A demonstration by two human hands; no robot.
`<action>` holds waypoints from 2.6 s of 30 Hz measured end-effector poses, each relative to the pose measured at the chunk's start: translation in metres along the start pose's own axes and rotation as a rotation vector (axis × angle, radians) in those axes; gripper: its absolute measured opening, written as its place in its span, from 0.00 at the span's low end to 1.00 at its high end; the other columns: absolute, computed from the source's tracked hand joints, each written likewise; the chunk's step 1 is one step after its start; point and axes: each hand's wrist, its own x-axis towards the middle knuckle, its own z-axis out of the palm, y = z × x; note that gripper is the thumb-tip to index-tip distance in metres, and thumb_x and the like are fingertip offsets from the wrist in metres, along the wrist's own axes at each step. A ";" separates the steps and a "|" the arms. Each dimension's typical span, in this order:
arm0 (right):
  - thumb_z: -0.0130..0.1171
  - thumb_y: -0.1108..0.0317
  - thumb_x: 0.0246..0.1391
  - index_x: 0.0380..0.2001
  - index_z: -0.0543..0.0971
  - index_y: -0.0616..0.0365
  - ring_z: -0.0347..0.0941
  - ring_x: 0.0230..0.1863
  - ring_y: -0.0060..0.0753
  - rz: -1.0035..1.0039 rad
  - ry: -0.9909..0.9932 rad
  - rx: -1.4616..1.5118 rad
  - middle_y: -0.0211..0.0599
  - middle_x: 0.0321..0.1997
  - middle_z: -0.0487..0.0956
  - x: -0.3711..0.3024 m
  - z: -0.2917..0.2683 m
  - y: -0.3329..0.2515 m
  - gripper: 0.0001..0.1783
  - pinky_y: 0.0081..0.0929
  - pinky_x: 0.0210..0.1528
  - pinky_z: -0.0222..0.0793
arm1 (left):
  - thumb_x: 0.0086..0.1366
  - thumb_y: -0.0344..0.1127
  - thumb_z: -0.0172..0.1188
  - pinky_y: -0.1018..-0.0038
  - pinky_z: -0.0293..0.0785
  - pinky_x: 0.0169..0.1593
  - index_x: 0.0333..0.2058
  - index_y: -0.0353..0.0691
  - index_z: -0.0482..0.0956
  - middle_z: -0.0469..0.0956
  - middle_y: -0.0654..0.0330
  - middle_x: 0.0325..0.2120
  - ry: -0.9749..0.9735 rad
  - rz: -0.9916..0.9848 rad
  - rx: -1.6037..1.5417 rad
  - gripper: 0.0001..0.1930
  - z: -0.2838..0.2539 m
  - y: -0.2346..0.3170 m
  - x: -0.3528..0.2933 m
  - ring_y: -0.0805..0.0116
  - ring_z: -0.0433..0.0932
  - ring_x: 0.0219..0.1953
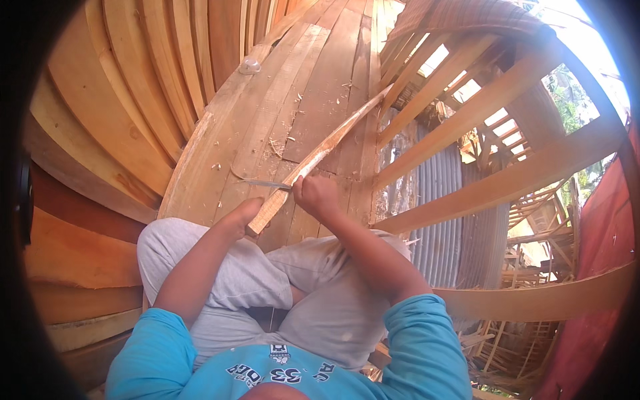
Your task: The person sits on a wooden floor and uses a knife to shave thin strips from a long wooden plank. They hold the plank with one hand and carefully scrape the surface with the other, producing wood shavings.
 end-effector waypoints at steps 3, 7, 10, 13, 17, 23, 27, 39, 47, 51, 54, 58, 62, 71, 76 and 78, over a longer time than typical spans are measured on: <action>0.46 0.58 0.58 0.10 0.76 0.62 0.74 0.19 0.59 0.027 0.037 -0.002 0.55 0.16 0.75 0.001 -0.005 0.004 0.27 0.52 0.27 0.72 | 0.74 0.51 0.35 0.72 0.67 0.17 0.40 0.44 0.72 0.73 0.61 0.18 -0.045 0.050 0.010 0.20 0.006 0.002 0.000 0.70 0.71 0.14; 0.46 0.59 0.57 0.10 0.76 0.62 0.74 0.20 0.59 0.056 0.071 -0.001 0.55 0.17 0.76 0.026 0.005 0.017 0.26 0.52 0.27 0.71 | 0.73 0.49 0.37 0.74 0.66 0.17 0.39 0.44 0.72 0.72 0.63 0.18 0.023 0.053 0.014 0.18 0.005 0.027 0.015 0.73 0.70 0.14; 0.46 0.59 0.57 0.11 0.76 0.63 0.74 0.20 0.60 0.069 0.075 -0.019 0.56 0.17 0.76 0.028 0.007 0.026 0.26 0.53 0.28 0.71 | 0.72 0.48 0.38 0.74 0.66 0.17 0.38 0.43 0.73 0.72 0.63 0.18 0.022 0.050 0.039 0.18 0.010 0.030 0.014 0.74 0.70 0.14; 0.46 0.59 0.56 0.11 0.76 0.63 0.74 0.20 0.60 0.084 0.087 -0.022 0.56 0.17 0.76 0.034 0.004 0.029 0.26 0.52 0.28 0.72 | 0.72 0.48 0.39 0.74 0.66 0.18 0.38 0.42 0.73 0.72 0.63 0.18 0.002 0.102 0.067 0.18 0.008 0.036 0.018 0.74 0.69 0.14; 0.46 0.59 0.56 0.12 0.77 0.64 0.74 0.20 0.61 0.098 0.103 -0.016 0.57 0.17 0.76 0.038 0.003 0.031 0.26 0.52 0.29 0.72 | 0.72 0.47 0.39 0.74 0.65 0.18 0.38 0.41 0.74 0.72 0.63 0.17 -0.008 0.116 0.049 0.18 0.009 0.039 0.017 0.74 0.69 0.14; 0.45 0.58 0.56 0.15 0.80 0.62 0.77 0.23 0.58 0.139 0.110 -0.061 0.56 0.18 0.77 0.039 0.003 0.037 0.25 0.51 0.32 0.74 | 0.71 0.44 0.38 0.74 0.65 0.18 0.37 0.41 0.73 0.72 0.63 0.17 -0.027 0.121 0.032 0.17 0.015 0.044 0.010 0.73 0.70 0.14; 0.44 0.57 0.57 0.15 0.80 0.63 0.78 0.25 0.59 0.178 0.110 -0.077 0.56 0.21 0.79 0.037 0.004 0.038 0.26 0.52 0.34 0.74 | 0.70 0.43 0.38 0.75 0.65 0.18 0.36 0.41 0.73 0.72 0.63 0.17 -0.042 0.146 0.017 0.16 0.019 0.042 0.009 0.74 0.70 0.14; 0.41 0.55 0.59 0.18 0.81 0.65 0.78 0.28 0.62 0.256 0.143 -0.067 0.59 0.24 0.79 0.044 -0.008 0.040 0.29 0.52 0.37 0.74 | 0.70 0.40 0.38 0.76 0.66 0.18 0.33 0.41 0.72 0.71 0.64 0.17 -0.098 0.157 -0.010 0.15 0.025 0.050 0.003 0.75 0.70 0.15; 0.40 0.52 0.62 0.24 0.80 0.68 0.77 0.33 0.65 0.343 -0.540 0.459 0.60 0.27 0.79 0.044 -0.042 0.043 0.30 0.54 0.41 0.71 | 0.71 0.44 0.37 0.75 0.66 0.18 0.37 0.43 0.73 0.71 0.64 0.17 -0.098 0.062 -0.014 0.16 0.014 0.039 -0.026 0.74 0.70 0.15; 0.40 0.54 0.61 0.24 0.81 0.67 0.77 0.32 0.62 0.271 -0.090 0.062 0.61 0.27 0.79 0.035 -0.016 0.033 0.29 0.51 0.41 0.71 | 0.71 0.44 0.38 0.75 0.66 0.18 0.38 0.43 0.73 0.72 0.63 0.18 -0.135 0.104 -0.029 0.16 0.013 0.036 -0.019 0.74 0.70 0.15; 0.42 0.56 0.60 0.18 0.80 0.66 0.77 0.27 0.60 0.242 0.047 -0.047 0.60 0.23 0.78 0.033 -0.009 0.027 0.28 0.50 0.36 0.72 | 0.71 0.45 0.38 0.74 0.67 0.18 0.37 0.43 0.73 0.72 0.63 0.19 -0.086 0.096 -0.024 0.16 0.015 0.033 -0.016 0.73 0.70 0.15; 0.44 0.57 0.58 0.11 0.78 0.63 0.75 0.19 0.58 0.191 0.173 -0.069 0.56 0.15 0.76 0.030 -0.007 0.020 0.28 0.50 0.28 0.72 | 0.71 0.45 0.37 0.72 0.69 0.19 0.36 0.44 0.72 0.72 0.64 0.19 -0.088 0.098 -0.004 0.16 0.010 0.032 -0.014 0.73 0.71 0.16; 0.45 0.58 0.57 0.09 0.77 0.61 0.74 0.16 0.57 0.149 0.267 -0.092 0.53 0.12 0.74 0.028 -0.002 0.025 0.28 0.51 0.24 0.71 | 0.71 0.45 0.38 0.78 0.66 0.17 0.37 0.41 0.74 0.72 0.63 0.18 -0.090 0.114 -0.025 0.18 0.016 0.034 -0.015 0.75 0.69 0.15; 0.45 0.58 0.57 0.13 0.80 0.60 0.76 0.19 0.57 0.220 0.174 -0.089 0.53 0.17 0.78 0.027 0.008 0.042 0.25 0.49 0.27 0.73 | 0.72 0.47 0.38 0.79 0.65 0.17 0.37 0.41 0.74 0.72 0.64 0.17 -0.066 0.151 0.048 0.19 0.017 0.036 -0.015 0.76 0.70 0.15; 0.44 0.58 0.57 0.16 0.81 0.61 0.77 0.22 0.58 0.303 0.114 -0.037 0.54 0.19 0.79 0.028 -0.003 0.022 0.25 0.48 0.29 0.75 | 0.72 0.47 0.37 0.79 0.64 0.16 0.37 0.40 0.74 0.72 0.64 0.17 -0.099 0.080 -0.076 0.19 0.010 0.023 -0.012 0.76 0.70 0.14; 0.44 0.58 0.57 0.14 0.81 0.60 0.77 0.20 0.57 0.264 0.240 -0.051 0.52 0.17 0.79 0.030 -0.001 0.019 0.26 0.48 0.28 0.74 | 0.72 0.47 0.37 0.79 0.65 0.16 0.37 0.40 0.74 0.72 0.64 0.17 -0.132 0.078 -0.085 0.19 0.007 0.025 -0.010 0.75 0.70 0.14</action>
